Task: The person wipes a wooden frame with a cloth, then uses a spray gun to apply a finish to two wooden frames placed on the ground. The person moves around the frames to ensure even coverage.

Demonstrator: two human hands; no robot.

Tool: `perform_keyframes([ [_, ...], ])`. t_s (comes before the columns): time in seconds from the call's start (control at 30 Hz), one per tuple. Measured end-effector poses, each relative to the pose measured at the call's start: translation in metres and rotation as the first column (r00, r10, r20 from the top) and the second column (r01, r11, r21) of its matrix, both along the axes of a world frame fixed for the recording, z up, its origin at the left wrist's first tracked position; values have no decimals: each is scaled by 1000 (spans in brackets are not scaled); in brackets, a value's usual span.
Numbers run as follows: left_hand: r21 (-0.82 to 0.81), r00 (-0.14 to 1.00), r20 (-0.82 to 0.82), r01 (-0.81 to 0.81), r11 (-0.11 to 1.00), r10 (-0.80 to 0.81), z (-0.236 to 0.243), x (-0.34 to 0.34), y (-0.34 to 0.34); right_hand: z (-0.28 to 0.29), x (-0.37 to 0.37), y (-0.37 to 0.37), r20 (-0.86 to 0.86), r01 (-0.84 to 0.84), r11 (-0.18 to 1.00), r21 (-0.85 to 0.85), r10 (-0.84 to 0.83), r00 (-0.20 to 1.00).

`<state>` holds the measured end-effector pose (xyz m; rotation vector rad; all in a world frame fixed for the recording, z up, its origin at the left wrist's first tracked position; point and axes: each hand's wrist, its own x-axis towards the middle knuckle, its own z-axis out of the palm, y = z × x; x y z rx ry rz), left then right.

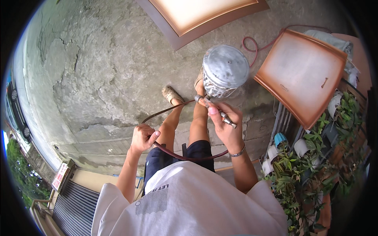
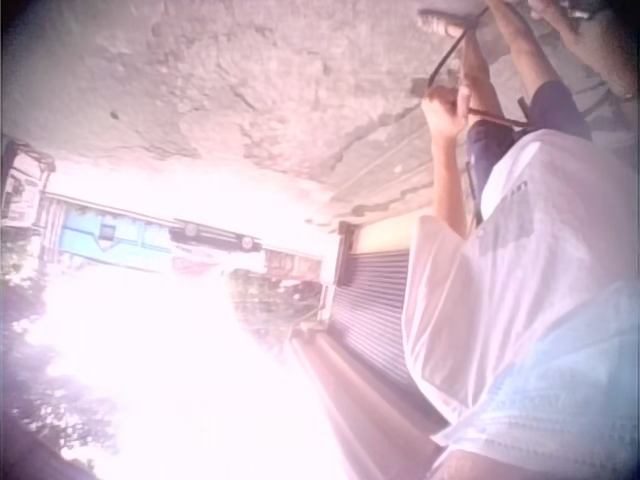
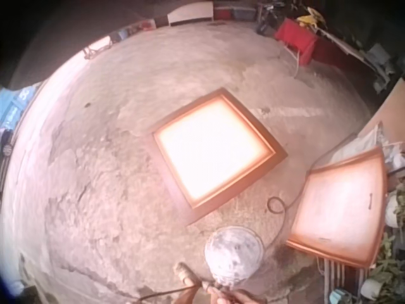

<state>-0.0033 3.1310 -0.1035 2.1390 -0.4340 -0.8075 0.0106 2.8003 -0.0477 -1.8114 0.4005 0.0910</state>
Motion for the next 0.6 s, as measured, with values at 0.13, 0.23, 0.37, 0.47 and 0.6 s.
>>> perform_keyframes([
  [0.13, 3, 999, 33, -26, 1000, 26, 0, -9, 4, 9, 9, -2, -11, -62, 995, -82, 61, 998],
  [0.23, 30, 997, 79, -13, 999, 10, 2, -8, -13, 13, 33, -41, 18, -17, 951, -307, 23, 1000],
  [0.37, 2, 989, 148, 22, 1000, -22, 11, 14, -68, 1, 61, -134, -34, 203, 917, -342, -228, 973],
  [0.47, 12, 987, 159, 25, 1000, -26, 13, 35, -122, -9, 93, -218, -13, 305, 824, -477, -353, 935],
  [0.6, 27, 990, 138, -8, 1000, 4, 5, 52, -201, 2, 143, -317, 58, 411, 735, -539, -455, 889],
])
